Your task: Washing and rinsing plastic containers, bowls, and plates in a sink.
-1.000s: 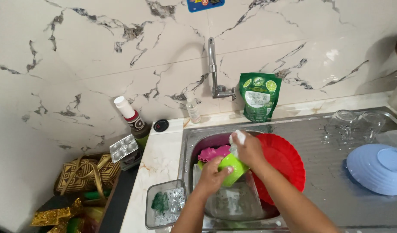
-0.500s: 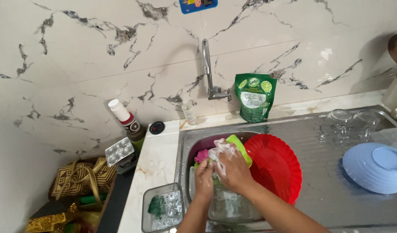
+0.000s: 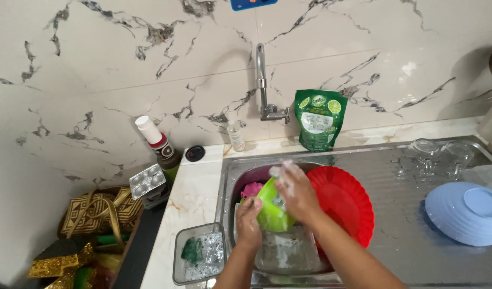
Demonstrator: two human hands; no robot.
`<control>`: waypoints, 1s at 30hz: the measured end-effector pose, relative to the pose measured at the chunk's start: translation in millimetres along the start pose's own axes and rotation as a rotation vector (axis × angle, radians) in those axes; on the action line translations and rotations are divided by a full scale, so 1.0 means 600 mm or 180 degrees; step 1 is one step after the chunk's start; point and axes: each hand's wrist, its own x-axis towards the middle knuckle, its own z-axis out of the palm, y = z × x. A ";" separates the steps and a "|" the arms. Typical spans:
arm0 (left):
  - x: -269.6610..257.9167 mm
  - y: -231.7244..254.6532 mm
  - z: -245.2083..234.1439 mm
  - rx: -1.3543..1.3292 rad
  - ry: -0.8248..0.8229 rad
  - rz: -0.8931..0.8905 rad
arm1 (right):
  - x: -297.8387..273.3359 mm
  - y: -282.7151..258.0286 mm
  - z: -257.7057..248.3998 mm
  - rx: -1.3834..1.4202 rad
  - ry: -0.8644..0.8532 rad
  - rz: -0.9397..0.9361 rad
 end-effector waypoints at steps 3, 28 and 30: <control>-0.010 0.031 0.014 -0.0290 -0.0053 -0.0120 | 0.019 0.113 0.018 0.2882 -0.0146 0.2350; 0.015 0.036 0.018 0.0794 -0.0928 -0.0012 | 0.013 0.002 -0.045 -0.0279 -0.0132 -0.1156; 0.017 0.064 0.038 -0.0050 -0.0305 -0.0139 | 0.049 0.031 -0.051 0.2567 -0.0853 0.2072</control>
